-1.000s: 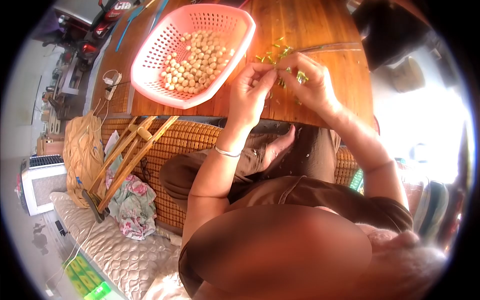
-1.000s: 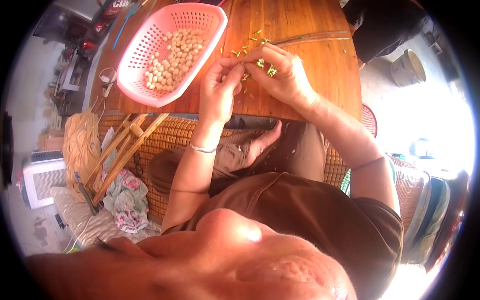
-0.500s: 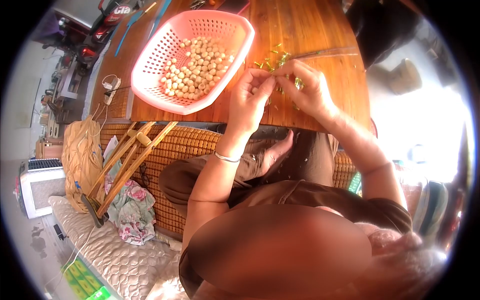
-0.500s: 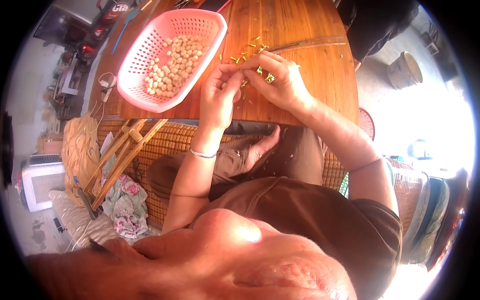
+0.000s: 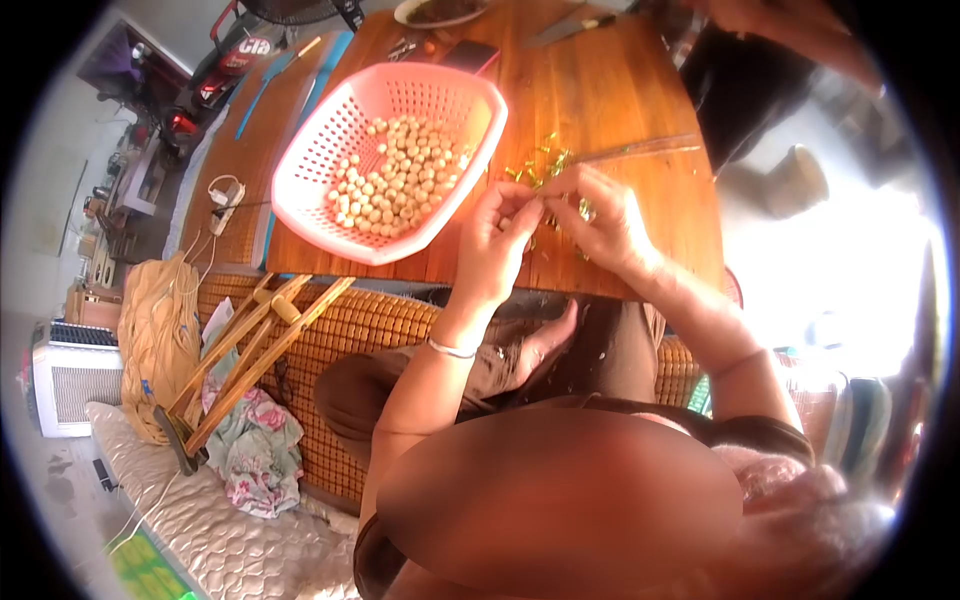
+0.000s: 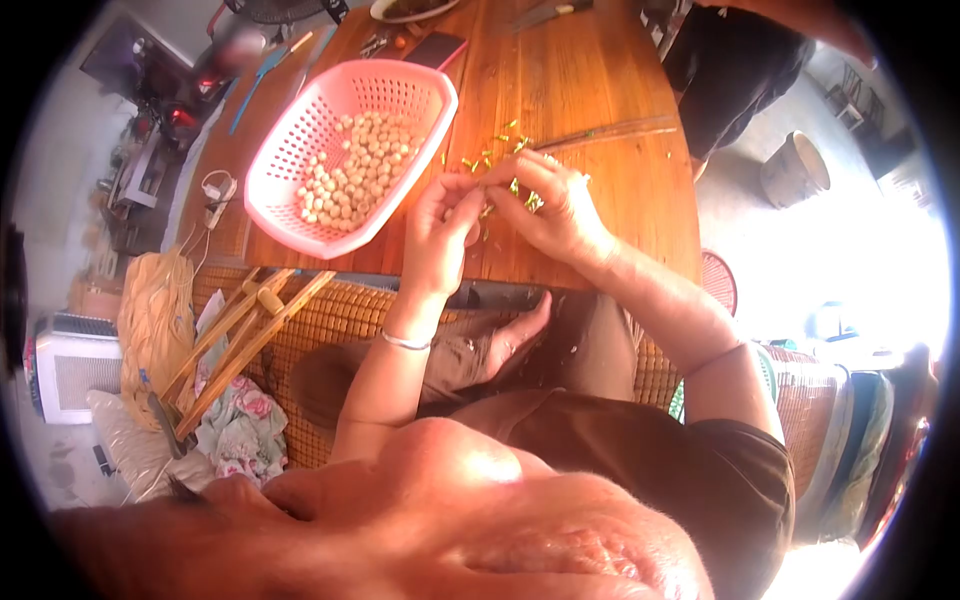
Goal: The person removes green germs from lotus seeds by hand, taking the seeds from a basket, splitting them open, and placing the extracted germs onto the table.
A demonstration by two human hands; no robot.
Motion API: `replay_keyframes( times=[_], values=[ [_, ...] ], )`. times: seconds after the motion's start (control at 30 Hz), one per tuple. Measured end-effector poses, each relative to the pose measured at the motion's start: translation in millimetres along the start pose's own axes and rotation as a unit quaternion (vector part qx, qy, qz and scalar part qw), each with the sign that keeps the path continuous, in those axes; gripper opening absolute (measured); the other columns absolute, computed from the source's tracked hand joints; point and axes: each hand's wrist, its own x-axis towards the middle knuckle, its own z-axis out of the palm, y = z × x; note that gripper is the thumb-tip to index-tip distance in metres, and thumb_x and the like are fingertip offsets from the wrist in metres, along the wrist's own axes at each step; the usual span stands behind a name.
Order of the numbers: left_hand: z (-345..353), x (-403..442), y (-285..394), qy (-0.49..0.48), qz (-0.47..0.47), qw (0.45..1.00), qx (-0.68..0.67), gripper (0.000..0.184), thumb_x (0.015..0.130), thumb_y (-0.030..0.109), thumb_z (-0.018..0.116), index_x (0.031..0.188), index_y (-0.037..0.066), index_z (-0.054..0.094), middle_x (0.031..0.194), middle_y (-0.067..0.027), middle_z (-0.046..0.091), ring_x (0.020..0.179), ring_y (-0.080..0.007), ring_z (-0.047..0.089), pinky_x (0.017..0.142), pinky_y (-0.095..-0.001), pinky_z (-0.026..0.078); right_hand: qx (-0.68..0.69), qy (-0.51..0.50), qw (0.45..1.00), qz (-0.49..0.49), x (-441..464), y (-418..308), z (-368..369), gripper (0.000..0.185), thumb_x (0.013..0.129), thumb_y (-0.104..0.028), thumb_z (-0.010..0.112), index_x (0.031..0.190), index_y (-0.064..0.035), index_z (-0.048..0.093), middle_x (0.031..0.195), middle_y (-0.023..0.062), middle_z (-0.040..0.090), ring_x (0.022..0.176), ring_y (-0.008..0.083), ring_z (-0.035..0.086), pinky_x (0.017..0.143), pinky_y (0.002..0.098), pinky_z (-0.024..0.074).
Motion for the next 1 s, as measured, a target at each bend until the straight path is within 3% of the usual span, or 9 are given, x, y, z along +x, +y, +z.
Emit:
replay_keyframes(
  times=[0.43, 0.57, 0.67, 0.9, 1.0],
  values=[
    [-1.6, 0.2, -0.6, -0.022, 0.008, 0.999, -0.037, 0.01, 0.095, 0.014, 0.066, 0.1, 0.008, 0.06, 0.077, 0.0074, 0.056, 0.058, 0.002, 0.041, 0.049, -0.0147, 0.03, 0.025, -0.017, 1.0, 0.005, -0.8, 0.8, -0.2, 0.016, 0.083, 0.004, 0.067, 0.097, -0.0022, 0.065, 0.088, 0.008, 0.065, 0.073, 0.0176, 0.063, 0.064, 0.0282, 0.0497],
    [-3.4, 1.2, -4.1, -0.016, 0.009, 0.999, -0.034, 0.011, 0.093, 0.011, 0.067, 0.101, 0.008, 0.06, 0.081, 0.0054, 0.06, 0.055, 0.0017, 0.037, 0.048, -0.0164, 0.026, 0.04, 0.001, 0.999, 0.008, 0.0, 0.5, 1.1, 0.013, 0.082, 0.001, 0.067, 0.094, -0.0043, 0.067, 0.084, 0.0089, 0.065, 0.071, 0.0215, 0.064, 0.063, 0.0311, 0.0507],
    [-0.7, -1.2, 1.0, -0.022, 0.003, 0.999, -0.023, 0.009, 0.094, 0.013, 0.065, 0.1, 0.008, 0.06, 0.076, 0.0082, 0.054, 0.059, 0.002, 0.041, 0.05, -0.0148, 0.031, 0.032, -0.001, 0.999, 0.005, -2.0, -1.4, 1.1, 0.014, 0.082, 0.002, 0.067, 0.095, -0.0045, 0.067, 0.084, 0.0094, 0.066, 0.073, 0.0232, 0.064, 0.064, 0.032, 0.051],
    [-2.9, 1.7, -5.2, -0.025, -0.002, 0.999, -0.047, 0.011, 0.094, 0.013, 0.065, 0.102, 0.009, 0.059, 0.075, 0.009, 0.053, 0.057, 0.0022, 0.037, 0.048, -0.0156, 0.026, 0.027, 0.0, 1.0, -0.009, 0.0, -0.4, -1.7, 0.015, 0.08, 0.004, 0.068, 0.094, -0.001, 0.065, 0.088, 0.0115, 0.066, 0.078, 0.0241, 0.066, 0.066, 0.0315, 0.0509],
    [-3.8, 0.6, -4.8, -0.03, 0.001, 0.998, -0.06, 0.01, 0.094, 0.012, 0.065, 0.103, 0.009, 0.059, 0.075, 0.0088, 0.052, 0.057, 0.0022, 0.036, 0.048, -0.0161, 0.025, 0.042, 0.007, 0.999, -0.017, -0.9, 1.1, -0.7, 0.017, 0.079, 0.002, 0.069, 0.096, -0.0042, 0.067, 0.087, 0.0115, 0.068, 0.081, 0.0288, 0.068, 0.069, 0.0352, 0.0524]
  ],
)
